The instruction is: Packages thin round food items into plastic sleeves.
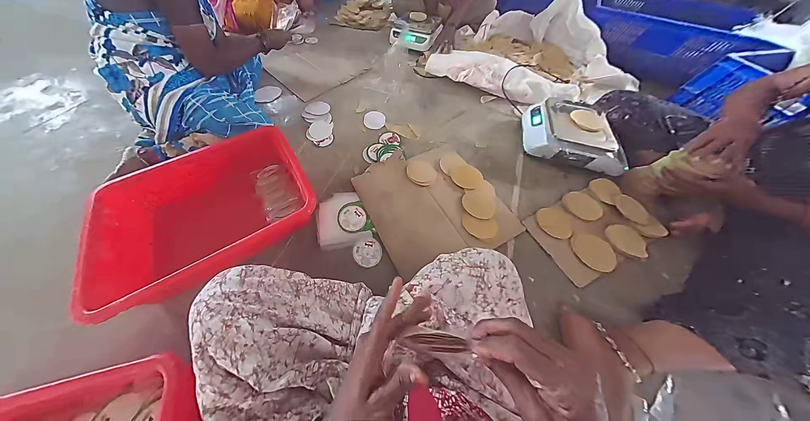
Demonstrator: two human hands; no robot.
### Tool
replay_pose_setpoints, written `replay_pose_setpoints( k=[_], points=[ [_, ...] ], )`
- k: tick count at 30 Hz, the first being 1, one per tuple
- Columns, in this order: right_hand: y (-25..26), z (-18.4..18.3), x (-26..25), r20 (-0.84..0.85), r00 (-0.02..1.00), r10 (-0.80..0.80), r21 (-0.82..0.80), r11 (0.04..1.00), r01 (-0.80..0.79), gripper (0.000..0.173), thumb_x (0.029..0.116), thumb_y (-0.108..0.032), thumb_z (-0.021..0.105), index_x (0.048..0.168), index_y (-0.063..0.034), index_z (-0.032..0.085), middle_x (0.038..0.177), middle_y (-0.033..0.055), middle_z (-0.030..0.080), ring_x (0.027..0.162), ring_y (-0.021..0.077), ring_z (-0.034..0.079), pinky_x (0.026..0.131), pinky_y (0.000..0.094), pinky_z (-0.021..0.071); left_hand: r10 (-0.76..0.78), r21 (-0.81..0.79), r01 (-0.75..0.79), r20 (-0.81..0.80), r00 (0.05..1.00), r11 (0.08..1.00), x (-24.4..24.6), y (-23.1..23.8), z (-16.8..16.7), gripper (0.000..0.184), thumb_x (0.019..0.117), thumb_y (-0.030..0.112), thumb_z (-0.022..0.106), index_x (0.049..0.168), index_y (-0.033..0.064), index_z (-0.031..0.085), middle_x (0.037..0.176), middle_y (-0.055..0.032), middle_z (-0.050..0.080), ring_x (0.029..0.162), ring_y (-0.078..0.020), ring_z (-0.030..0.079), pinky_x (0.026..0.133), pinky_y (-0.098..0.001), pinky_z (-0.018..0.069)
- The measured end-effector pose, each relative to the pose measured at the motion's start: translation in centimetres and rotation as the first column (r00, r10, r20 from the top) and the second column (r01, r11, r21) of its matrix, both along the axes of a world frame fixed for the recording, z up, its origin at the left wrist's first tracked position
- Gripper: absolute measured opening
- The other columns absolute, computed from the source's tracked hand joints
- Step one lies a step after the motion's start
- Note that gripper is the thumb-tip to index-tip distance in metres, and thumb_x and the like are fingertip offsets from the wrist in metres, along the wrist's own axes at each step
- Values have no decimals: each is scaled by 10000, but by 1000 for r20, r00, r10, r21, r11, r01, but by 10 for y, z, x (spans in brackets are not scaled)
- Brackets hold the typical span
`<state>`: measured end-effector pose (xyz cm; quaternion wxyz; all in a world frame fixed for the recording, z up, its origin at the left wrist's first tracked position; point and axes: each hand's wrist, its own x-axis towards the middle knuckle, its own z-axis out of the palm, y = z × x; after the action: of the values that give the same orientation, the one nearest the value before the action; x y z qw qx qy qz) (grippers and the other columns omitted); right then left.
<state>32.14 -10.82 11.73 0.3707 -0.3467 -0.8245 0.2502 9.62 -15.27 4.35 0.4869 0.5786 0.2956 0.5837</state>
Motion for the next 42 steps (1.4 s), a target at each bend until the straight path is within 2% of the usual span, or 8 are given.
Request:
replay_pose_setpoints(
  k=[2,8,12,14,19,26,32,42],
  points=[
    [0,2,0,-44,999,6,-4,1000,-6,160,1035,-183,608,948,-75,689,1051,41,720,1036,19,674,892,150,556,-47,-76,57,121,992,996,0,3,-18,911,986,553,576,1638,97,133,1534,-151,494,1348,-269,550,1120,-441,470],
    [2,22,9,-31,978,207,138,970,-201,172,1060,-170,539,985,-94,673,1078,61,693,1143,95,645,1006,224,521,-140,-554,415,470,871,721,16,-6,-42,1017,940,803,67,1427,23,502,1157,-152,733,954,-253,745,794,-428,625],
    [1,40,13,-17,958,287,199,940,-278,150,1034,-157,576,976,-70,683,1079,93,686,1203,152,604,1055,234,465,-373,-397,696,631,681,598,30,-2,-44,864,901,837,327,1289,155,689,1030,-34,745,844,-110,711,691,-274,593],
    [1,43,16,-21,963,270,203,944,-261,124,1019,-144,597,974,-74,689,1092,80,680,1213,140,594,1045,222,470,-369,-305,717,694,618,627,40,-1,-41,568,954,601,591,1292,154,686,1088,18,731,944,-58,679,842,-244,550],
    [2,42,27,62,992,113,83,990,-118,135,1024,-265,621,1048,-163,706,1233,13,670,1312,93,533,1123,259,422,64,-430,486,795,603,761,55,-7,-11,304,936,212,717,1224,115,700,1128,-51,751,1012,-141,721,925,-347,579],
    [0,28,24,53,998,-34,-155,987,42,338,952,-418,711,937,-83,747,1172,99,688,1151,103,577,992,260,460,455,-651,165,667,590,741,62,-1,3,267,1071,63,348,1288,63,504,1055,-50,746,955,-162,736,881,-359,604],
    [-1,22,20,-109,987,-120,-230,969,93,144,965,-218,718,1039,-95,737,1050,-6,674,868,-26,614,742,139,539,585,-745,50,561,585,665,63,-3,13,325,1102,125,284,1391,51,415,1056,-27,733,957,-148,734,862,-358,617],
    [-2,20,12,-65,997,-47,-315,949,24,176,977,-157,673,1006,-14,772,872,44,693,744,-23,600,655,129,508,542,-712,80,598,591,698,62,-4,6,329,1105,153,278,1365,47,449,1083,-47,729,997,-168,724,896,-388,604]
  ],
)
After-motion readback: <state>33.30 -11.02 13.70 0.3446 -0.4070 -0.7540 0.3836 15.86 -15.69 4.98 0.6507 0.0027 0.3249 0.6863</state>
